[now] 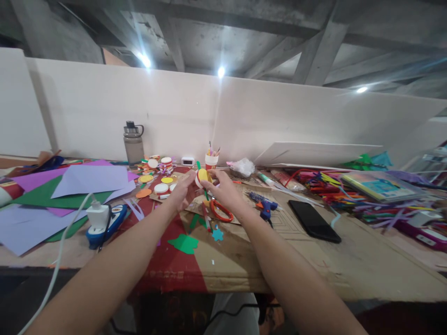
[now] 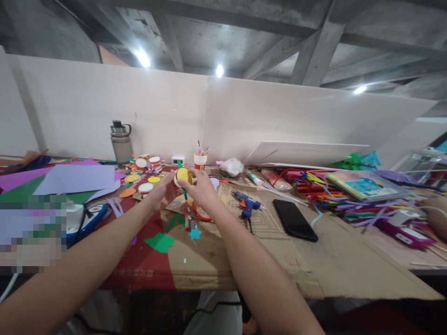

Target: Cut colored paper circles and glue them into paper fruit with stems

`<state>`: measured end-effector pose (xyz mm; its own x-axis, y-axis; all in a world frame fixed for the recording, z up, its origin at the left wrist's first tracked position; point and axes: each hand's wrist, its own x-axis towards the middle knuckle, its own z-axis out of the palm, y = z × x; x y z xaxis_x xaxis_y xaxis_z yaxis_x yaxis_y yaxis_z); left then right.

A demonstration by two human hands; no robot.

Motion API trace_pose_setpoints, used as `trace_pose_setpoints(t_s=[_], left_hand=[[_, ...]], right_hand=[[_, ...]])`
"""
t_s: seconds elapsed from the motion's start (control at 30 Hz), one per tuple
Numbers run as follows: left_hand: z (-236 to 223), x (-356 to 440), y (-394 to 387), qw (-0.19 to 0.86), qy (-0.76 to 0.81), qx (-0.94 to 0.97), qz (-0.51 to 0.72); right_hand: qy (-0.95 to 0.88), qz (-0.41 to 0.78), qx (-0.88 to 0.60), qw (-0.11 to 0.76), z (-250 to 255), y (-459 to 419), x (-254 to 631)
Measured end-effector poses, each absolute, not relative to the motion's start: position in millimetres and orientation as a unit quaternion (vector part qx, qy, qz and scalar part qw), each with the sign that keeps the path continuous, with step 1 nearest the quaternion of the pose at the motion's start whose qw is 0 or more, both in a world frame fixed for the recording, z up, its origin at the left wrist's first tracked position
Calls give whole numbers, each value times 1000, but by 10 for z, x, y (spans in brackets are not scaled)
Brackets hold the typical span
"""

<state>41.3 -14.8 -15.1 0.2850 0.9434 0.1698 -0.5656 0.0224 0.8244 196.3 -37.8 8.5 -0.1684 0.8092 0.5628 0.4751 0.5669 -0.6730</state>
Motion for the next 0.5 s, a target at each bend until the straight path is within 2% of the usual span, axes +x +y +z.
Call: trace_pose_setpoints(t_s=[0.23, 0.5], left_hand=[[-143, 397, -184, 633, 231, 466, 573], [-29, 364, -215, 672, 323, 381, 547]], right_hand=[[-748, 163, -403, 501, 55, -346, 1966], [-816, 66, -319, 478, 121, -401, 2043]])
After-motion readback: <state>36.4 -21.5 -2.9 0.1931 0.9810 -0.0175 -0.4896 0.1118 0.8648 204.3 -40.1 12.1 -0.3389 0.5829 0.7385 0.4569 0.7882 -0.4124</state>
